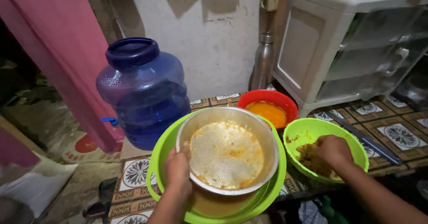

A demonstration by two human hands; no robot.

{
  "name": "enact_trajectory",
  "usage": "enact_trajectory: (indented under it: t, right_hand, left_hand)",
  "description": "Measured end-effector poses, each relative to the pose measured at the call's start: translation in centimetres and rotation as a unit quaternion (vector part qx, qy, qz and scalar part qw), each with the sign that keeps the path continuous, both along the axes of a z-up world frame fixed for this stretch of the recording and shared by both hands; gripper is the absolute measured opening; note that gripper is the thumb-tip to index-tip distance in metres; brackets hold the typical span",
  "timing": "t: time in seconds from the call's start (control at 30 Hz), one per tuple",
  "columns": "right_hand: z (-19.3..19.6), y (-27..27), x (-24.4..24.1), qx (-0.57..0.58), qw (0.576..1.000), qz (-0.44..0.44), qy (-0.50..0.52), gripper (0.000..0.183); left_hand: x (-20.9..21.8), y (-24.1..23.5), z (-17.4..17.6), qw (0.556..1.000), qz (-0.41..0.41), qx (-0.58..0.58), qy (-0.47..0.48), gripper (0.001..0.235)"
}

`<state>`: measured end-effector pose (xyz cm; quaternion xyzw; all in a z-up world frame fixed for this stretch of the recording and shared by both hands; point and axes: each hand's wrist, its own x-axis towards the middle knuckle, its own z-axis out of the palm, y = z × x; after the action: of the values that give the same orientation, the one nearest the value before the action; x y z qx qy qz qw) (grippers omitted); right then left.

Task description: The person pours a thick orange mixture from a green bowl into a metal sieve placed over a larger green basin. They use their hands to press the mixture through the sieve, separating liquid from solids. The person then rinses their hands in a separate green basin and pours water over the solids in the green bowl, mixing them by hand.

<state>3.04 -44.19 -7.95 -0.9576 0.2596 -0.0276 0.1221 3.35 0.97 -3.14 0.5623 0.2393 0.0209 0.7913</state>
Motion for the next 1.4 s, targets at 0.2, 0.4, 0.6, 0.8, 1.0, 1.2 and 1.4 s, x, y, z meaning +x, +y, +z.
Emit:
enact_trajectory:
  t: [0.2, 0.4, 0.6, 0.8, 1.0, 1.2, 1.4]
  right_hand:
    - [0.5, 1.7, -0.3, -0.011, 0.999, 0.052, 0.008, 0.045]
    - [1.3, 3.5, -1.4, -0.012, 0.998, -0.003, -0.062, 0.037]
    - [4.3, 5.6, -1.7, 0.136, 0.99, -0.028, 0.032, 0.029]
    - [8.2, 9.8, -3.2, -0.002, 0.962, -0.02, -0.273, 0.025]
    - [8.6, 19.0, -3.2, 0.206, 0.949, 0.137, -0.194, 0.026]
    - [9.7, 21.7, -5.0, 0.186, 0.945, 0.146, -0.227, 0.037]
    - [10.9, 13.5, -8.2, 0.504, 0.814, -0.131, -0.255, 0.028]
  left_hand:
    - [1.7, 2.3, -3.2, 0.989, -0.033, 0.135, 0.048, 0.031]
    - [3.9, 3.1, -6.7, 0.995, -0.073, 0.062, 0.038, 0.018]
    - [4.0, 2.8, -5.5, 0.988, -0.106, 0.099, 0.057, 0.028]
    - [2.4, 2.1, -1.2, 0.9, -0.092, 0.424, 0.041, 0.047]
    - [2.9, -0.2, 1.3, 0.826, -0.074, 0.529, -0.179, 0.049]
    - [2.8, -2.8, 3.5, 0.801, -0.081, 0.506, -0.311, 0.042]
    - [2.1, -7.0, 6.1, 0.82, -0.2, 0.418, -0.335, 0.029]
